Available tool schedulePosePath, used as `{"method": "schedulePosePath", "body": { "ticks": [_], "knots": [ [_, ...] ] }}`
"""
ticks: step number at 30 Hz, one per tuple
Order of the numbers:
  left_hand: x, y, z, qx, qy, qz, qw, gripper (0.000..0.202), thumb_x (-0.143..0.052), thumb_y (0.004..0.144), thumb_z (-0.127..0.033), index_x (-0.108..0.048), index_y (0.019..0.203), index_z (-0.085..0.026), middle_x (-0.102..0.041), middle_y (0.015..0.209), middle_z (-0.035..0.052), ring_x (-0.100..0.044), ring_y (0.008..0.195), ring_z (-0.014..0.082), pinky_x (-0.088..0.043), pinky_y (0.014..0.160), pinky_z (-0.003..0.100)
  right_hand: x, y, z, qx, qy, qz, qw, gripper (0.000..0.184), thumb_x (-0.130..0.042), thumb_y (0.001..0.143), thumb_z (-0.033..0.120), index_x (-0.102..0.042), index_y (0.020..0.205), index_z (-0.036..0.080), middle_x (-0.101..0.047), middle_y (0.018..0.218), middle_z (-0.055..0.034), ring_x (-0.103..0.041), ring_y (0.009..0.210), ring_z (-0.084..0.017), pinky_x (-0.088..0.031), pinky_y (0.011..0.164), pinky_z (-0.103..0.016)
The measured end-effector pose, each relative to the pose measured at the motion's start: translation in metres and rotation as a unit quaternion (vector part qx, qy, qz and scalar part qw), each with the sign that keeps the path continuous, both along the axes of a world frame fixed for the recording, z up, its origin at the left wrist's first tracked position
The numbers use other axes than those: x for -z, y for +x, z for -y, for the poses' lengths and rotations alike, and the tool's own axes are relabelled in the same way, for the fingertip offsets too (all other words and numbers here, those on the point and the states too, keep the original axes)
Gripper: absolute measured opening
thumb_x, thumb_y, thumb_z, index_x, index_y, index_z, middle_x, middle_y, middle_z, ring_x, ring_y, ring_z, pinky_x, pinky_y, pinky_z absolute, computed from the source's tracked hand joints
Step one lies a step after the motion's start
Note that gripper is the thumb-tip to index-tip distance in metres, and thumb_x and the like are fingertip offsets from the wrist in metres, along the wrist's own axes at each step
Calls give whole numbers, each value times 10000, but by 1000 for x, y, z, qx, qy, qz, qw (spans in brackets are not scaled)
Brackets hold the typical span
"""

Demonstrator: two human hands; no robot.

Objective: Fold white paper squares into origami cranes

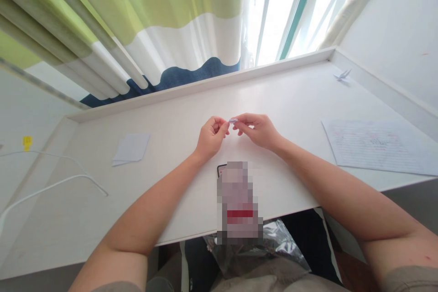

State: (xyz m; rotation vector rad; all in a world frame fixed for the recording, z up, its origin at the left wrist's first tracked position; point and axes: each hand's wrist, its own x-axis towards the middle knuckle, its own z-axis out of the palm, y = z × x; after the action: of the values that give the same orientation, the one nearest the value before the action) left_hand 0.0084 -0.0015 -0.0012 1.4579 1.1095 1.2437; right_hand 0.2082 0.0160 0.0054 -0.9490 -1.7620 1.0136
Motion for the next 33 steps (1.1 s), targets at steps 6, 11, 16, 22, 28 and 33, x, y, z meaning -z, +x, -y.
{"method": "schedulePosePath", "body": {
  "ticks": [6,11,16,22,28,33],
  "knots": [
    [-6,-2,0,26,-16,38,999,459,-797,879,-665,-758,872,-208,-757,827,37,-670,779,171,-534,760,310,-2,5,-2,-1,171,66,983,243,-621,1028,313,-856,1087,293,-846,1157,-67,-784,1043,-251,-625,943,-444],
    [-2,-2,-2,4,-43,67,997,405,-915,786,-575,-769,904,-216,-785,856,27,-682,763,161,-547,752,310,-1,8,-1,-7,185,68,980,306,-611,990,230,-810,1217,280,-829,1202,-78,-780,1063,-257,-622,975,-460],
    [5,-1,-4,11,-40,68,997,399,-916,795,-557,-797,938,-204,-801,864,43,-699,759,163,-567,760,322,-1,7,-1,34,136,51,989,354,-681,965,293,-734,1313,257,-821,1109,-74,-770,1001,-251,-617,996,-476],
    [5,0,-2,27,-46,44,998,407,-915,803,-567,-812,912,-189,-791,799,46,-692,702,163,-586,720,334,-1,4,-3,34,147,47,987,209,-692,988,331,-777,1171,279,-787,1085,-74,-725,952,-242,-618,914,-465],
    [3,1,-1,9,-42,39,998,415,-898,825,-580,-817,910,-183,-801,824,62,-708,727,166,-588,739,333,-4,2,-1,26,177,50,983,91,-707,989,325,-772,954,271,-774,973,-63,-707,937,-253,-585,881,-460],
    [7,2,1,15,-27,46,998,366,-905,833,-517,-820,954,-182,-815,857,63,-732,767,174,-576,754,328,-5,3,-2,33,134,53,989,122,-730,989,352,-766,911,265,-749,927,-52,-671,880,-240,-568,840,-440]
  ]
}}
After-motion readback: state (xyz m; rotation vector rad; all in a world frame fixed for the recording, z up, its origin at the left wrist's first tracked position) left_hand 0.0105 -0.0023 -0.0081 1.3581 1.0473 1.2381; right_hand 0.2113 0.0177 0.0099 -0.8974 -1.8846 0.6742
